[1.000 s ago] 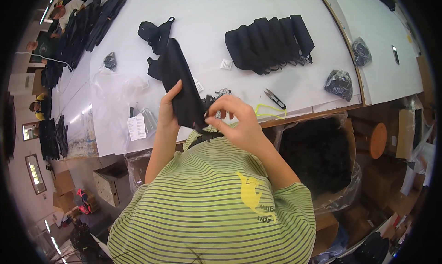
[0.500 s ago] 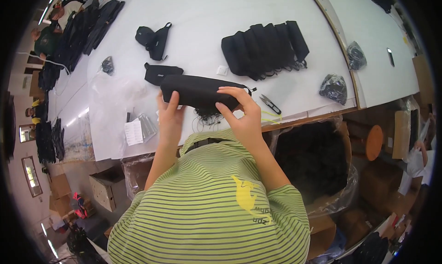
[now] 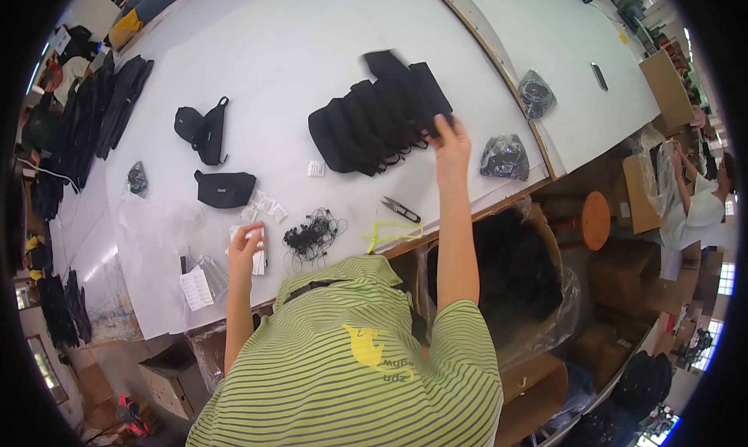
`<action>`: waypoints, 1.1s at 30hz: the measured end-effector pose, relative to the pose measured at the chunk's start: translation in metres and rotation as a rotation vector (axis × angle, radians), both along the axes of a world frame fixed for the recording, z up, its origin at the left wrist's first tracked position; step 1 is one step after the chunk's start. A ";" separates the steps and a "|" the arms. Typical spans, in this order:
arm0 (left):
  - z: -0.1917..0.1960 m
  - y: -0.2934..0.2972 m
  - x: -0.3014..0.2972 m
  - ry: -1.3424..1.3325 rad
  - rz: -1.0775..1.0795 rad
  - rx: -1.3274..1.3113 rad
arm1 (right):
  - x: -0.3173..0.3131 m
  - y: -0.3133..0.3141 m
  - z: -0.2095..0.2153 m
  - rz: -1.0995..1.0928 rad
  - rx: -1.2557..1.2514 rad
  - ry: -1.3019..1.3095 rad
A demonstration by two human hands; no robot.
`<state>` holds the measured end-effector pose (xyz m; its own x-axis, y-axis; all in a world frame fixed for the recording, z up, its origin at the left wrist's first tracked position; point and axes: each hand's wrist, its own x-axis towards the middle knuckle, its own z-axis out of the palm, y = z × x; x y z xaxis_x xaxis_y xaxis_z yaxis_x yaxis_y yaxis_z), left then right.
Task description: Inspecting and preparing black fabric pouches and attaching small components at a workbench.
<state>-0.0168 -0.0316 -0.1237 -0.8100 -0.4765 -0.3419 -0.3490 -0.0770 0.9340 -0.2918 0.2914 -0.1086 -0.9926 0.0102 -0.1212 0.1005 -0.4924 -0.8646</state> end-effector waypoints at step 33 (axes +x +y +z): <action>-0.031 0.007 0.008 -0.073 -0.071 -0.599 | 0.136 -0.094 -0.060 0.584 0.599 0.077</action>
<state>-0.0086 -0.0244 -0.1548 -0.8314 -0.5489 -0.0864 -0.3984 0.4805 0.7813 -0.1559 0.1974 -0.1688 -0.8636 -0.4668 -0.1904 0.1264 0.1651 -0.9781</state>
